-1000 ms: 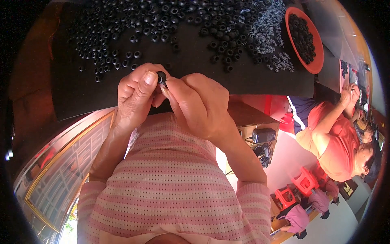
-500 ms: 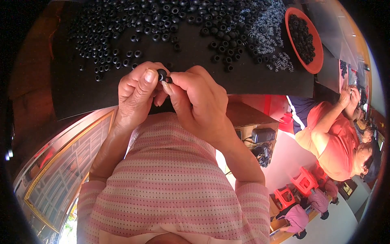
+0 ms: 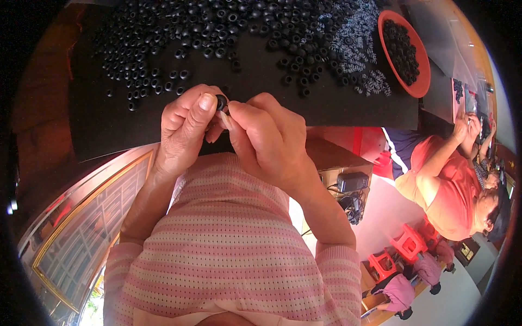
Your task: The person sorts small plastic rings by hand, moving them from a storage bin into a plastic bowl.
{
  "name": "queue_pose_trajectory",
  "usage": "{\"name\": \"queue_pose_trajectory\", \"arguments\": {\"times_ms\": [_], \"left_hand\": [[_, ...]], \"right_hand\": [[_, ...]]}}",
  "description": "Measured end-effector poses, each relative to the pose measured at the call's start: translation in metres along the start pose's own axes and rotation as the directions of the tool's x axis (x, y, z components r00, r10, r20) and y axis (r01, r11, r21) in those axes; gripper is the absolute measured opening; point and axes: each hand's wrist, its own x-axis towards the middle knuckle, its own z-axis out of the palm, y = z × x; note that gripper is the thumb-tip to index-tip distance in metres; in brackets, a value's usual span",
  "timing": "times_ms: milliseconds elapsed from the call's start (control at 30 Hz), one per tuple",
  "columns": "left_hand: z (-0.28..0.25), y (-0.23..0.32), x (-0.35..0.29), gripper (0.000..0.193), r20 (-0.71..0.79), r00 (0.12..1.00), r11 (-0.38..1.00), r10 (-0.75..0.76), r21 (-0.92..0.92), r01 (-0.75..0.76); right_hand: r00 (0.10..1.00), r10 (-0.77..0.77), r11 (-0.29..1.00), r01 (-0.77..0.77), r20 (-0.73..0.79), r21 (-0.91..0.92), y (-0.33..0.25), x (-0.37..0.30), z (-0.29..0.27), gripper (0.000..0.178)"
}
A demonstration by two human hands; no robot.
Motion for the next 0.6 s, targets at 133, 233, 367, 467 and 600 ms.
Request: {"name": "queue_pose_trajectory", "arguments": {"times_ms": [133, 233, 367, 467, 600], "left_hand": [[0.000, 0.003, 0.003, 0.039, 0.013, 0.999, 0.999, -0.051, 0.013, 0.051], [0.000, 0.005, 0.004, 0.041, 0.003, 0.997, 0.996, -0.074, 0.051, 0.074], [0.001, 0.006, 0.005, 0.041, -0.010, 0.992, 0.992, -0.126, -0.022, 0.125], [-0.001, 0.007, 0.005, 0.040, 0.012, 0.988, 0.985, -0.153, -0.079, 0.153], [-0.004, 0.008, 0.004, 0.037, 0.024, 0.979, 0.972, -0.203, -0.117, 0.205]], "right_hand": [[0.997, -0.077, 0.992, 0.080, 0.028, -0.099, 0.007, -0.002, -0.005, 0.030], [0.983, -0.178, 0.966, 0.182, 0.039, -0.185, 0.009, 0.000, -0.006, 0.032], [0.994, -0.086, 0.989, 0.095, 0.074, -0.115, 0.005, 0.001, -0.006, 0.024], [0.997, 0.015, 1.000, -0.013, 0.077, -0.020, 0.001, 0.004, -0.006, 0.024], [0.993, 0.082, 0.995, -0.087, 0.085, 0.057, -0.003, 0.004, -0.005, 0.021]]}}
